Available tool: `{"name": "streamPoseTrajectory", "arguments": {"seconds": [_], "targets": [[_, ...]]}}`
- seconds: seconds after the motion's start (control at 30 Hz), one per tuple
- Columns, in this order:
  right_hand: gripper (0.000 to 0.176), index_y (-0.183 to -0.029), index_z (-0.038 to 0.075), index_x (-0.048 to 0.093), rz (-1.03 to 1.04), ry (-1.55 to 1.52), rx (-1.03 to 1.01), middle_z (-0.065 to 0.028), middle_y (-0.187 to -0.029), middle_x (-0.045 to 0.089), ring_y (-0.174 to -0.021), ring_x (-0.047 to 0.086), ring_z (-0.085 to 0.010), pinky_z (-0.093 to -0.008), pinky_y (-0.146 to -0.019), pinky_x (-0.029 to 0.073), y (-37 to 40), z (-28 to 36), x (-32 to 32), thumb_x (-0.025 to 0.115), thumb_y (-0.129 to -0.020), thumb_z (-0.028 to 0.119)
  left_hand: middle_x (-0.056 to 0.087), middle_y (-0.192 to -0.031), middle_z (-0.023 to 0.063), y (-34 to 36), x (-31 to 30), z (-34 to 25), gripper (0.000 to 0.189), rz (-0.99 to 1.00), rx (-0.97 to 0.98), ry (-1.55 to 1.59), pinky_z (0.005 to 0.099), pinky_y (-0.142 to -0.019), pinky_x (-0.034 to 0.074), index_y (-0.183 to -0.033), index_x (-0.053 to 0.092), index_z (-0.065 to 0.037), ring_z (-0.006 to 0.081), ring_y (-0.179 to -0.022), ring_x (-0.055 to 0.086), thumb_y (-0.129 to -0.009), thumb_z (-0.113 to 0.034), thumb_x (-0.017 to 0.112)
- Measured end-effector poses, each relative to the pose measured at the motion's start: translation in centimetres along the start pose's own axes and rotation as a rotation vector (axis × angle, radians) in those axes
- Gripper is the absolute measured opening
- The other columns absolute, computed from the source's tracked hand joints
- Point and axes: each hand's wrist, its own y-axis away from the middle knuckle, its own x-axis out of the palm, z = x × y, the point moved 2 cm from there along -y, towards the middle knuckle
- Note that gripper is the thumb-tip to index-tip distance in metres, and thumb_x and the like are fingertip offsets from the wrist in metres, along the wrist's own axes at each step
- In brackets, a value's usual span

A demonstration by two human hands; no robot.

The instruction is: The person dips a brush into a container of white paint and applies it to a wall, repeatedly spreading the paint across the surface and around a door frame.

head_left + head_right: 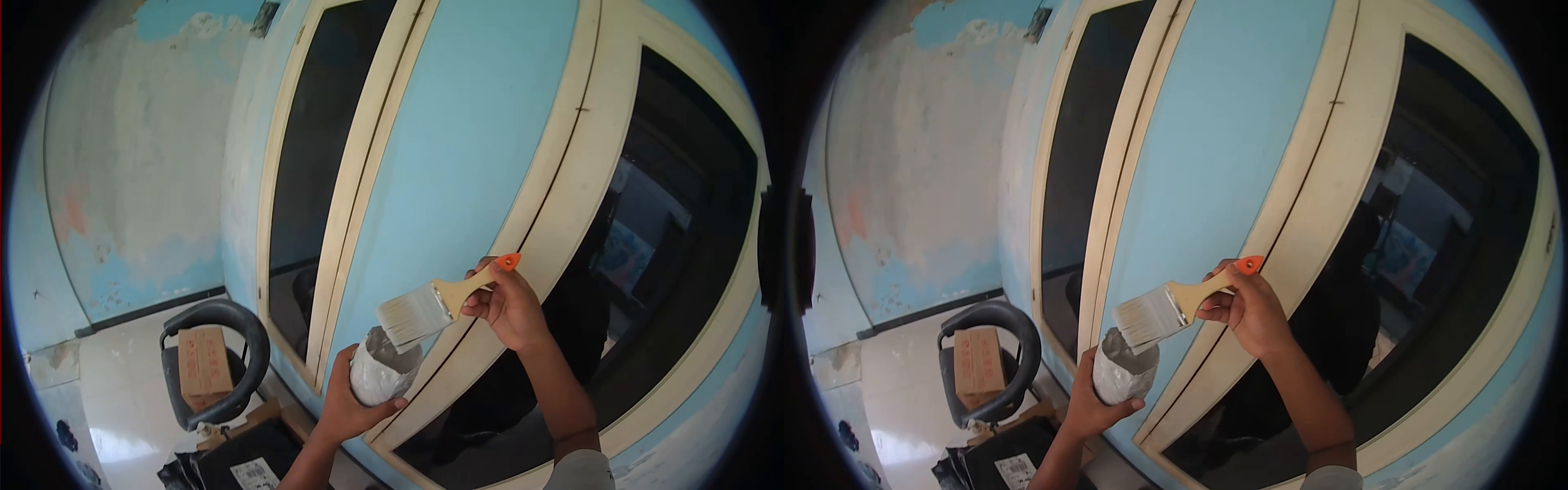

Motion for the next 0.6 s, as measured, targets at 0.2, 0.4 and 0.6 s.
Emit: {"name": "streamPoseTrajectory", "arguments": {"seconds": [0.2, 0.4, 0.6], "targets": [[0.028, -0.105, 0.008, 0.056, 0.033, 0.158, 0.001, -0.0077, -0.101, 0.063, -0.083, 0.067, -0.0161, -0.0374, -0.082, 0.06, -2.2, 2.4, 0.8, 0.052, -0.104, 0.036, 0.057, -0.119, 0.0202, -3.1, -0.5, 0.2, 0.095, 0.007, 0.045, -0.007, 0.0394, -0.094, 0.05, -0.133, 0.037, 0.008, 0.026, -0.11, 0.062, -0.066, -0.028, 0.094], [0.031, -0.105, 0.007, 0.056, 0.064, 0.272, 0.016, -0.0075, -0.1, 0.063, -0.083, 0.066, -0.0157, -0.037, -0.082, 0.06, -2.4, 3.2, 1.9, 0.048, -0.106, 0.037, 0.058, -0.118, 0.0205, -4.3, -0.8, -0.6, 0.095, 0.053, 0.083, -0.027, 0.0394, -0.093, 0.051, -0.132, 0.038, 0.009, 0.0262, -0.108, 0.062, -0.066, -0.031, 0.094], [0.03, -0.105, 0.006, 0.056, 0.055, 0.271, 0.079, -0.0085, -0.1, 0.062, -0.082, 0.066, -0.0152, -0.0365, -0.081, 0.06, -2.5, 3.9, 2.0, 0.049, -0.106, 0.035, 0.058, -0.118, 0.0213, -4.8, -1.0, -0.8, 0.094, 0.052, 0.096, -0.002, 0.0405, -0.094, 0.05, -0.131, 0.04, 0.009, 0.0277, -0.11, 0.062, -0.066, -0.031, 0.094]]}}
